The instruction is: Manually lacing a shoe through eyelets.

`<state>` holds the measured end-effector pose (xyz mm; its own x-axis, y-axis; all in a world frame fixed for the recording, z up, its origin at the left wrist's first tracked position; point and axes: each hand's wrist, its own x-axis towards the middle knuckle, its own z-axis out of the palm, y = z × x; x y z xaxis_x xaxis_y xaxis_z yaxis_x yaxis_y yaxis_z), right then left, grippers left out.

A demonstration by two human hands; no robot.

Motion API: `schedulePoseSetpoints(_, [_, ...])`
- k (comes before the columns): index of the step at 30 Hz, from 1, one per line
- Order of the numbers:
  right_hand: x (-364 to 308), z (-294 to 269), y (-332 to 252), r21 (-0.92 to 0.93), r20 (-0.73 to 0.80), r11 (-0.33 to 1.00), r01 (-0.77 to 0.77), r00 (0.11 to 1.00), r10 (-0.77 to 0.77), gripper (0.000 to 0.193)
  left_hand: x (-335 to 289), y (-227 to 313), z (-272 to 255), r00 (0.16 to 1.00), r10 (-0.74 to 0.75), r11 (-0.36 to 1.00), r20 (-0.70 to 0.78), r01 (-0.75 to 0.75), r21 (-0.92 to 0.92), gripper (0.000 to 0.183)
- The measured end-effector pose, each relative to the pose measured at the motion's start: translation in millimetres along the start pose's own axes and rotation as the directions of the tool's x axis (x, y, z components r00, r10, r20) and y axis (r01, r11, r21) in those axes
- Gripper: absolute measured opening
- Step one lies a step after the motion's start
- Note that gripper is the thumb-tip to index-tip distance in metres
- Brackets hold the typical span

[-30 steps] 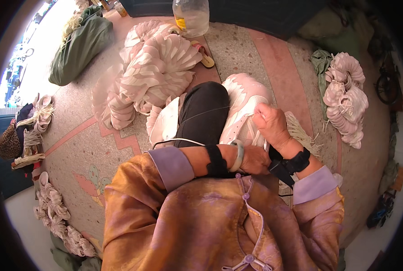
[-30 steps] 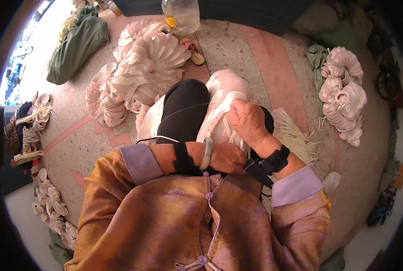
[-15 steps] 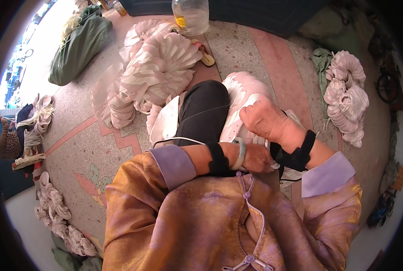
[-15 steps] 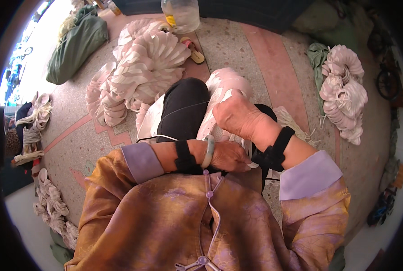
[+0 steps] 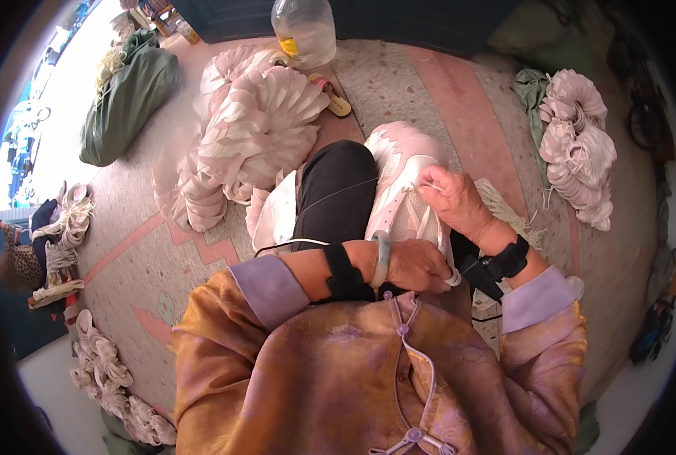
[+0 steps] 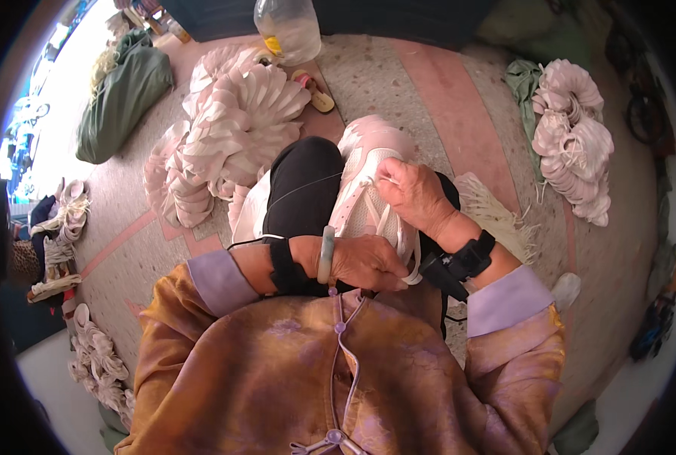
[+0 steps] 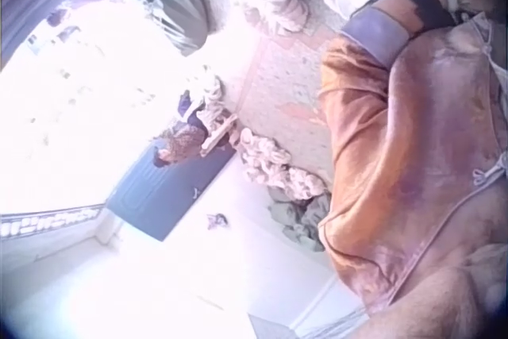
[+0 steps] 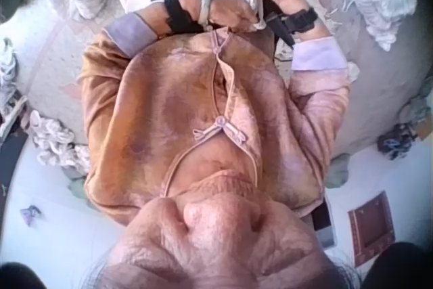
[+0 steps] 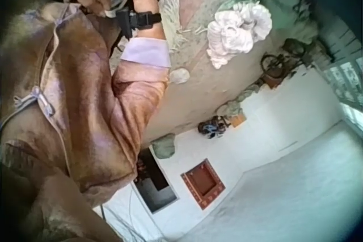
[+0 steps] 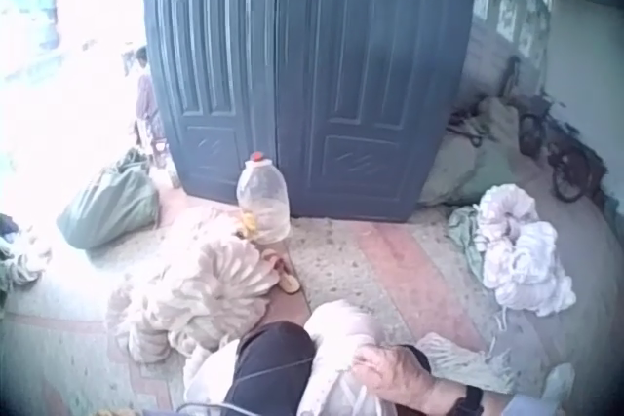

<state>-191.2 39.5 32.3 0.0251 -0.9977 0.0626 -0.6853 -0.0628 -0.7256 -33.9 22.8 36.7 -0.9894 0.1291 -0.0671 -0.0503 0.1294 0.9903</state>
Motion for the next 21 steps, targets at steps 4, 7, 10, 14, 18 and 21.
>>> schedulePoseSetpoints(4, [-8.9, -15.1, 7.0, -0.014, -0.021, 1.0, -0.026, 0.999, 0.026, 0.013, 1.1, -1.0, 1.7, 0.999, -0.037, 0.996, 0.007, 0.036, 0.078, 0.026])
schedulePoseSetpoints(7, [-16.2, -16.5, 8.0, -0.128, -0.011, 0.991, 0.026, 1.0, -0.028, 0.01, 4.1, -2.9, 1.8, 0.999, -0.049, 0.995, 0.023, 0.047, 0.092, 0.026])
schedulePoseSetpoints(10, [-20.0, -13.0, -4.8, -0.309, 0.05, 0.947, 0.093, 0.995, -0.082, 0.01, 6.3, -2.6, 1.2, 0.992, -0.12, 0.989, 0.048, 0.115, 0.093, 0.027])
schedulePoseSetpoints(14, [-12.2, 0.5, -11.2, -0.566, 0.175, 0.794, 0.224, 0.973, -0.15, 0.009, 9.9, -0.1, 1.5, 0.997, -0.072, 0.989, 0.018, 0.069, 0.128, 0.027])
schedulePoseSetpoints(18, [-7.4, 8.3, -13.4, -0.66, 0.159, 0.721, 0.21, 0.978, -0.138, 0.007, 10.9, -3.8, 2.9, 0.999, -0.033, 0.988, 0.008, 0.032, 0.154, 0.03])
schedulePoseSetpoints(21, [-14.4, -3.6, -2.1, -0.529, 0.022, 0.819, 0.223, 0.968, -0.249, 0.012, 12.5, -3.9, 3.1, 0.999, -0.038, 0.984, -0.001, 0.038, 0.174, 0.031])
